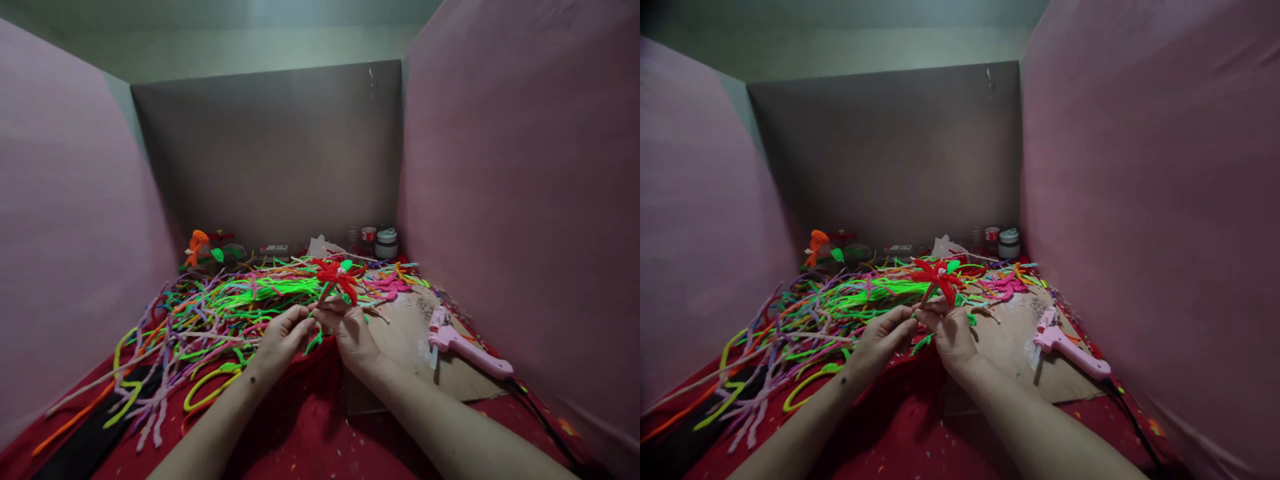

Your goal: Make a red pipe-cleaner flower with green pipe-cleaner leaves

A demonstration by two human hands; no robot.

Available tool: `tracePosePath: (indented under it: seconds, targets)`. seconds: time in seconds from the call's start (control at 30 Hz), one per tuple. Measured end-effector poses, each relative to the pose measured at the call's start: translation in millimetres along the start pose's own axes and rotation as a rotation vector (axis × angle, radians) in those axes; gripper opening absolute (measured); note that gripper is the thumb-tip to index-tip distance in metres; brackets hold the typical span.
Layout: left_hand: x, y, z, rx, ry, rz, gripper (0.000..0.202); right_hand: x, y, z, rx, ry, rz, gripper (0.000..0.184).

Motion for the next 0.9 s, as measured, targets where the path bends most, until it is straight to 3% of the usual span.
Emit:
tracePosePath:
  seconds: [0.17, 0.43, 0.67, 0.9]
  targets:
    - [2.9, 0, 8, 0.01, 0.034, -0.108, 0.019, 1, 0, 0, 0.014, 0.019, 0.006, 0.014]
    - [1.6, -3, 6, -0.04, 0.22, 0.0, 0.02, 2, -2, 1, 0.047, 0.048, 0.224, 0.02]
    - [2.3, -3, 11, -0.143, 0.307, 0.068, 0.025, -3, -7, -13, 0.118, 0.015, 0.256, 0.024]
    - [3.6, -3, 14, -0.206, 0.447, 0.19, 0.024, -2, -5, -6, 0.06, 0.033, 0.261, 0.022]
Point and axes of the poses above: each hand's wrist, its own y-axis away from the middle knuckle, its own x-axis out of the palm, z = x × y, the point moved 3 cm from there along -y, towards the middle knuckle, and after that the axes turned 6 degrees about -x, right-handed, at the moved point
